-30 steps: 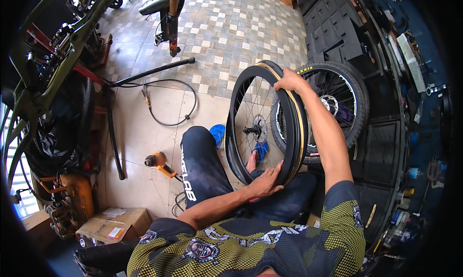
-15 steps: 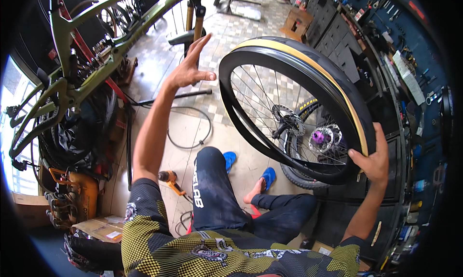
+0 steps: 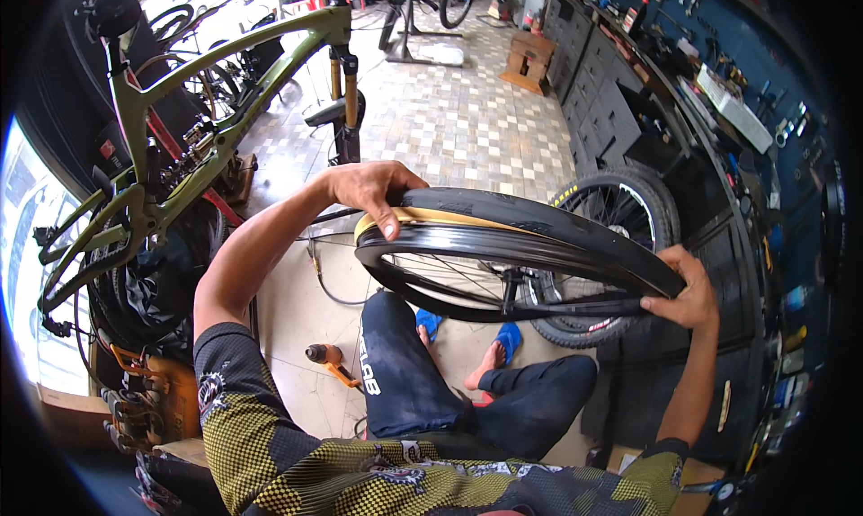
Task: The person installs a bicycle tire onto a wheel rim. They first place the tire onto the rim, then use a pink tire lever to pry the tire bead over the rim edge, and finally seat the tire fully by hand.
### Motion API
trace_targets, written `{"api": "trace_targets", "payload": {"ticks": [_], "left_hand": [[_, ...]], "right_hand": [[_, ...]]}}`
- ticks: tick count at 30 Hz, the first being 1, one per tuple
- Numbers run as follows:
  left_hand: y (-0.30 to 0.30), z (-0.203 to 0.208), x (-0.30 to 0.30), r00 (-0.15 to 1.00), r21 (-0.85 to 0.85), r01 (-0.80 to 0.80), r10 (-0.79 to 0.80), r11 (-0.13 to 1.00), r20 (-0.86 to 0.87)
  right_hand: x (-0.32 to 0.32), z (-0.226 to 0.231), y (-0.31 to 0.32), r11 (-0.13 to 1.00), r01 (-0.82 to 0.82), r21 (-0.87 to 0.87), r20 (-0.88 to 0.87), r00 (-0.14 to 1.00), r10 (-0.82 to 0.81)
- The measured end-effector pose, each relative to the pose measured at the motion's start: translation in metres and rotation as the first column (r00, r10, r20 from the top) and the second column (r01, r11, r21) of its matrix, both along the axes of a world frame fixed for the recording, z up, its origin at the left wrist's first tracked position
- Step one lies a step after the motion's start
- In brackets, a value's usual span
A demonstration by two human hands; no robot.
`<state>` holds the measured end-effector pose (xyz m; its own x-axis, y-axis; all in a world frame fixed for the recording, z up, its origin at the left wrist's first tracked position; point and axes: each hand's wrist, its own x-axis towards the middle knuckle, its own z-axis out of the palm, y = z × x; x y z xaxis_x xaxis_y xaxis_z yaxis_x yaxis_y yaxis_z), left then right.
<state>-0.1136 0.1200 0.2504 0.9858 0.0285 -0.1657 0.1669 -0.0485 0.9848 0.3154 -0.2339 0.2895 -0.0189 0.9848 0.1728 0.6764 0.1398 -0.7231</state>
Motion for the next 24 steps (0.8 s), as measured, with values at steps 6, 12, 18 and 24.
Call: {"api": "trace_targets", "payload": {"ticks": [6,12,18,24], "left_hand": [[-0.037,0.026,0.006,0.996,0.454,-0.030,0.065,0.891,-0.062],[-0.046,0.027,-0.010,0.975,0.564,-0.154,0.219,0.811,-0.049],[-0.051,0.037,-0.011,0.991,0.655,-0.132,0.077,0.744,0.112],[-0.082,0.061,-0.002,0.959,0.619,-0.246,0.279,0.746,0.045]], "right_hand": [[0.012,-0.008,0.002,0.998,0.057,-0.030,-0.080,0.995,-0.059],[0.008,-0.010,0.009,0.999,0.038,0.009,-0.003,0.999,-0.038],[0.006,-0.003,0.020,0.986,-0.016,0.164,0.080,0.997,0.002],[0.014,-0.007,0.015,0.973,-0.034,0.227,0.110,0.994,0.009]]}}
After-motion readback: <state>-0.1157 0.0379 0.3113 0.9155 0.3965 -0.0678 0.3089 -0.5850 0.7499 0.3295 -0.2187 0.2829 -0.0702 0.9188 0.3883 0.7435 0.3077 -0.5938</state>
